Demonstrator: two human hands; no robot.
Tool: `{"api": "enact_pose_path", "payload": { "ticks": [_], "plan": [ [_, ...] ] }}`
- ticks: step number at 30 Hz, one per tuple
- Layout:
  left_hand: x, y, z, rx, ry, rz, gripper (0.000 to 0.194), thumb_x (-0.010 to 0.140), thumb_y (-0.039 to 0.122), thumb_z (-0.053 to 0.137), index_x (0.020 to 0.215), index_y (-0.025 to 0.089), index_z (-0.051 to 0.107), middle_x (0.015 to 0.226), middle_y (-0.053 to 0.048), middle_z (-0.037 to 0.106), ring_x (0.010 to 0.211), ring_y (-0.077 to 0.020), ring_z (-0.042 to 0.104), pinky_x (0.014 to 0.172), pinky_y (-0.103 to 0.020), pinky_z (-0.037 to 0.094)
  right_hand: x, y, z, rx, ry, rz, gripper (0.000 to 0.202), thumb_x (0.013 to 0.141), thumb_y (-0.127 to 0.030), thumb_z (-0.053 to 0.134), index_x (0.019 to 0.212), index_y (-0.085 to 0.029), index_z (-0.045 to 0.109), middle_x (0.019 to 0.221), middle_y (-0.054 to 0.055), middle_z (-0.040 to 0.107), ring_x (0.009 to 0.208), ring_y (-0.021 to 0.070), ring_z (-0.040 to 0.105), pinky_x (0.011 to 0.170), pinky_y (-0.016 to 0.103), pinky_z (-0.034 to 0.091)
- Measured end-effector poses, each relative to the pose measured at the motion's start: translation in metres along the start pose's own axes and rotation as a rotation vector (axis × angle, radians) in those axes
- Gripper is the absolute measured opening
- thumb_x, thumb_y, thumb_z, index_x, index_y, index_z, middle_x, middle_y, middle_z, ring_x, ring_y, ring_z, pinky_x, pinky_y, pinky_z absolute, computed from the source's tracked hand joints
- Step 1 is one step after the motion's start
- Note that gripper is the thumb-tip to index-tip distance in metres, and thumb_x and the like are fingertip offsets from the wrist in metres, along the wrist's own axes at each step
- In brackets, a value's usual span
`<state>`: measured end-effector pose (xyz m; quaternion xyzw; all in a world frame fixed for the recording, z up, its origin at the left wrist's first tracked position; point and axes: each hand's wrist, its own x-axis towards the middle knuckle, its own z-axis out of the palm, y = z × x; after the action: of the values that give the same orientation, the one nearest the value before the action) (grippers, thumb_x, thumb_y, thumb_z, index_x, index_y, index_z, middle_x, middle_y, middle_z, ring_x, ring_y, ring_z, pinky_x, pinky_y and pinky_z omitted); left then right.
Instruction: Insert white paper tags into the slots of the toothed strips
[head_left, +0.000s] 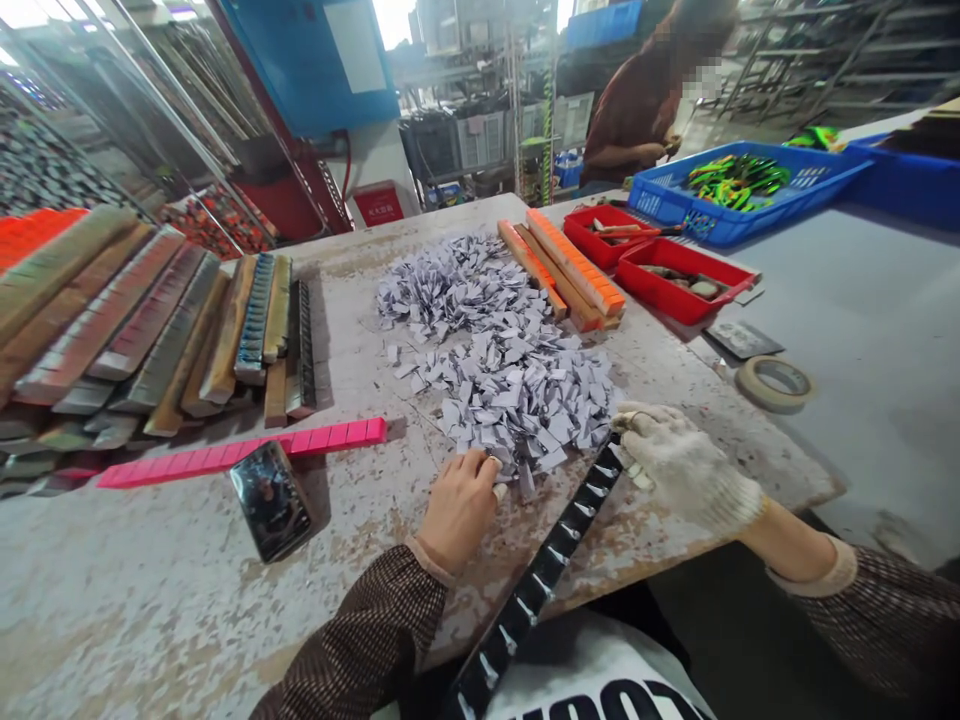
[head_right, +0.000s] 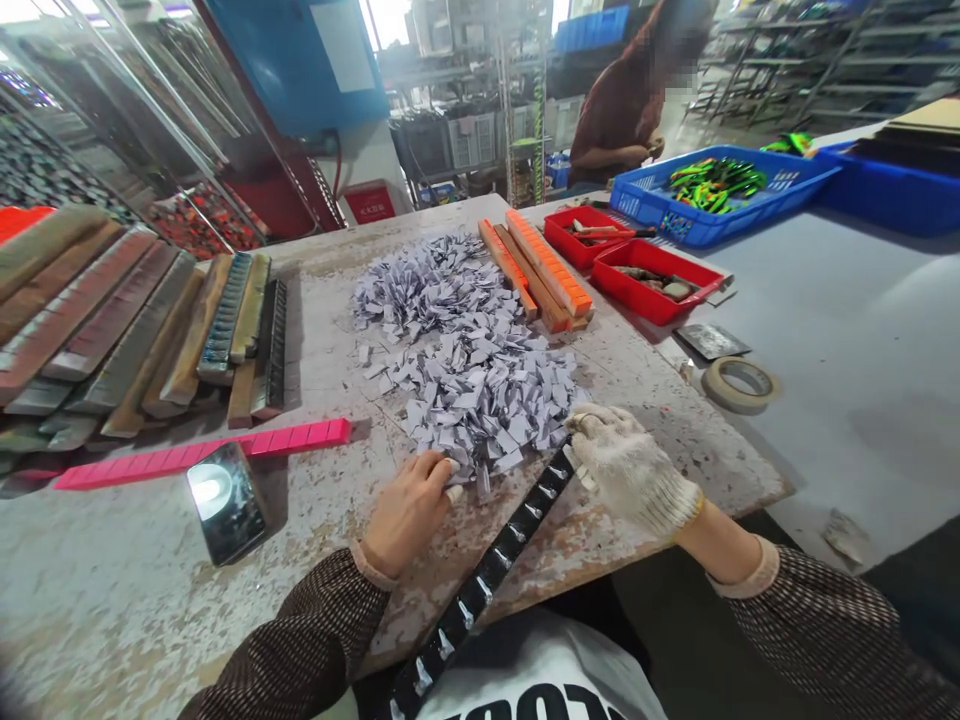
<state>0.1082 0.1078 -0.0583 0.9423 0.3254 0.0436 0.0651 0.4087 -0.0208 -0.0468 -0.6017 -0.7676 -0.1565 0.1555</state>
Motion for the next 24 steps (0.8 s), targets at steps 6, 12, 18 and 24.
{"api": "enact_pose_path", "payload": {
  "ticks": [6, 12, 18, 24],
  "plan": [
    [0.002, 0.0, 0.0, -0.064, -0.038, 0.0, 0.008, 0.094, 0.014, 0.064, 0.1, 0.019, 0.064, 0.109, -0.009, 0.064, 0.099, -0.0266, 0.063, 0.09, -0.04, 0.053, 0.008, 0.004, 0.009, 0.033, -0.093, -0.027, 0.018, 0.094, -0.014, 0.053, 0.093, -0.012, 0.071, 0.107, 0.018, 0.07, 0.115, 0.036, 0.064, 0.101, 0.052, 0.053],
    [-0.002, -0.001, 0.003, -0.196, -0.029, -0.013, 0.015, 0.093, 0.007, 0.056, 0.095, 0.019, 0.063, 0.102, -0.009, 0.066, 0.099, -0.0264, 0.063, 0.091, -0.039, 0.05, -0.007, 0.002, 0.019, 0.076, -0.049, 0.025, 0.016, 0.098, -0.019, 0.054, 0.091, -0.015, 0.067, 0.116, 0.018, 0.067, 0.117, 0.0331, 0.062, 0.102, 0.05, 0.054],
    [-0.004, -0.007, 0.005, -0.424, 0.019, -0.083, 0.014, 0.095, 0.012, 0.051, 0.094, 0.019, 0.062, 0.097, -0.009, 0.069, 0.092, -0.0239, 0.064, 0.086, -0.035, 0.049, -0.013, -0.033, 0.016, 0.148, -0.013, 0.066, 0.016, 0.098, -0.026, 0.058, 0.086, -0.018, 0.064, 0.119, 0.017, 0.067, 0.12, 0.0313, 0.062, 0.103, 0.048, 0.055],
    [-0.002, 0.0, -0.013, -0.738, 0.021, -0.06, 0.015, 0.098, 0.022, 0.049, 0.091, 0.017, 0.062, 0.084, -0.003, 0.071, 0.075, -0.0153, 0.064, 0.069, -0.023, 0.05, 0.003, -0.056, -0.005, 0.249, 0.136, 0.19, 0.014, 0.098, -0.033, 0.06, 0.1, -0.02, 0.06, 0.127, 0.017, 0.064, 0.13, 0.0342, 0.056, 0.106, 0.053, 0.051]
  ]
}}
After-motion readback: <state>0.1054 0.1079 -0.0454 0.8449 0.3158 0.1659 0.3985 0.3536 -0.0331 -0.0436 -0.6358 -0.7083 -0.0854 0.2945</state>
